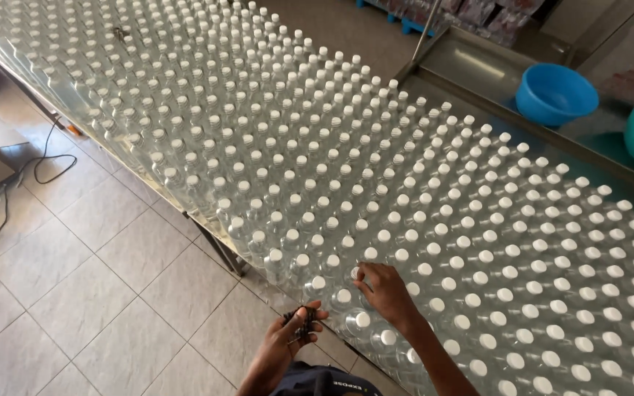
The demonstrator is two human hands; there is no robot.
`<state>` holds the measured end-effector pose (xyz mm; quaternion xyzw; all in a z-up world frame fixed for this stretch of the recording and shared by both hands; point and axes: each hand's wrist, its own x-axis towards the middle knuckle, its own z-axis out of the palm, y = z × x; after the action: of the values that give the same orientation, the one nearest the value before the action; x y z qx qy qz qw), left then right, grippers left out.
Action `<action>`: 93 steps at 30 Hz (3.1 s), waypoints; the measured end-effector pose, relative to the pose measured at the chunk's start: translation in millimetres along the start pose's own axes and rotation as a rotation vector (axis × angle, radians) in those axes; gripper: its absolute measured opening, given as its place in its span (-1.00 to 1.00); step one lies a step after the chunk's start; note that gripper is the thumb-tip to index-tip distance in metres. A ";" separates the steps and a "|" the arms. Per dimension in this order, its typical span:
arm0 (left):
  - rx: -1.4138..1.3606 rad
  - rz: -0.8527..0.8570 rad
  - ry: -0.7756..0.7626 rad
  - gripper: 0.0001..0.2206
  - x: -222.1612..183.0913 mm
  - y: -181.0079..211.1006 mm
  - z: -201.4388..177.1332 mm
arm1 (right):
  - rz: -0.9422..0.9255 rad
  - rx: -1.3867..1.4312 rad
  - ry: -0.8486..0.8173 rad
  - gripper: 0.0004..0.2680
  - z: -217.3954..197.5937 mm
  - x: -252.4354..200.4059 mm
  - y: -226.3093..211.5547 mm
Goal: The person stands at a table covered with clear plastic bottles and repeatedly picks up white caps to screw onto the bottle openings. The camera moves rapidly and shakes significantly throughout the process.
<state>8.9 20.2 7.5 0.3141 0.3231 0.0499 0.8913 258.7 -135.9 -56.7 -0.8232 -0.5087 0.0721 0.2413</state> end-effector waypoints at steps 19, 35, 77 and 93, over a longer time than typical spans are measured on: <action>0.123 -0.030 -0.193 -0.55 13.1 23.1 7.7 | 0.203 0.135 0.178 -0.77 -41.5 -24.2 -78.5; 0.311 -0.139 -0.451 -0.67 27.4 36.6 -15.6 | 0.137 0.407 0.255 -0.90 -12.5 -33.3 -143.1; 0.076 -0.048 0.123 -0.50 33.2 30.2 53.4 | -0.066 0.185 0.020 -0.83 -29.3 20.9 62.8; 0.057 -0.062 0.085 -0.50 44.9 18.0 69.1 | 0.020 0.070 -0.157 -0.67 -19.3 26.5 61.7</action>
<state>88.2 11.2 34.7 0.3265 0.3716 0.0262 0.8687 327.8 -141.7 -65.5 -0.8111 -0.5151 0.1565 0.2287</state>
